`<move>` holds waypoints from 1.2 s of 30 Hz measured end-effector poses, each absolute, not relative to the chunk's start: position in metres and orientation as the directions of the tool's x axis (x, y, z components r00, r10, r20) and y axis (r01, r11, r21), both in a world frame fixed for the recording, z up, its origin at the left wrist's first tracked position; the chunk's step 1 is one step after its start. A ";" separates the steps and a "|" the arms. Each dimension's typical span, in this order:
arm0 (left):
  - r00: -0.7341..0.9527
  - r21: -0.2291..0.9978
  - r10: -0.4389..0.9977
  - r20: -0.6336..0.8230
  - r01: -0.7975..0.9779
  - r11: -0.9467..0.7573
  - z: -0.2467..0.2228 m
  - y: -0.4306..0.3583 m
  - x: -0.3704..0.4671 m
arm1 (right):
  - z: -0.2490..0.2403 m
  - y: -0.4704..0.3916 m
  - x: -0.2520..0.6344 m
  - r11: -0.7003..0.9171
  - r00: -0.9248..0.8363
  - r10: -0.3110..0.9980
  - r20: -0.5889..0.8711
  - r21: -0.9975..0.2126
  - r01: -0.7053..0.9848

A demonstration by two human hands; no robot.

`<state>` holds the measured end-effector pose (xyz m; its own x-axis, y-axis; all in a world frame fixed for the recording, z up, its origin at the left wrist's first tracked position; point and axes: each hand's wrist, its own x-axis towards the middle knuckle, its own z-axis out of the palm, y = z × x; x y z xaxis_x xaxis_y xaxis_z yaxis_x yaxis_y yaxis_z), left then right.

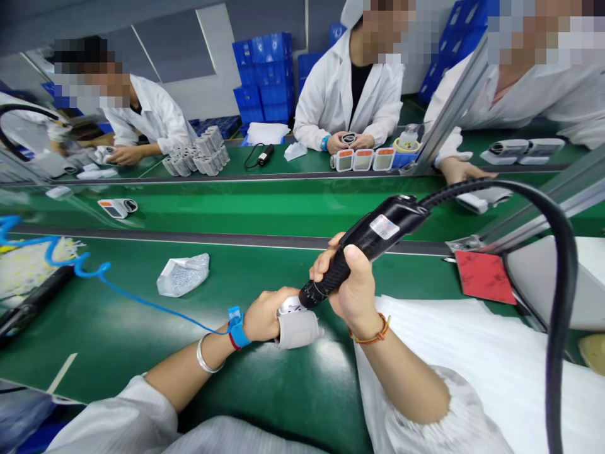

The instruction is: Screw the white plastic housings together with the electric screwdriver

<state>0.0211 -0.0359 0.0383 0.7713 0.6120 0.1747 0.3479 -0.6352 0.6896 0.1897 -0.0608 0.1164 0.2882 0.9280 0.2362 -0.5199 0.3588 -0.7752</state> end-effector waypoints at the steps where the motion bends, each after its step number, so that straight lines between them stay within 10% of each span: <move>1: 0.773 0.684 0.611 0.170 0.354 -0.638 0.038 -0.036 0.021 | 0.115 -0.060 0.189 0.353 0.300 0.928 0.219 -0.773 -0.527; 36: 0.754 0.745 0.626 0.199 0.298 -0.596 0.039 -0.034 0.022 | 0.123 -0.075 0.182 0.498 0.273 0.867 0.417 -0.750 -0.436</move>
<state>0.0217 -0.0342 0.0387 0.7543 0.6257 0.1987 0.2982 -0.5961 0.7455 0.1816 -0.0748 0.1232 0.2726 0.8671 0.4169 -0.4360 0.4976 -0.7499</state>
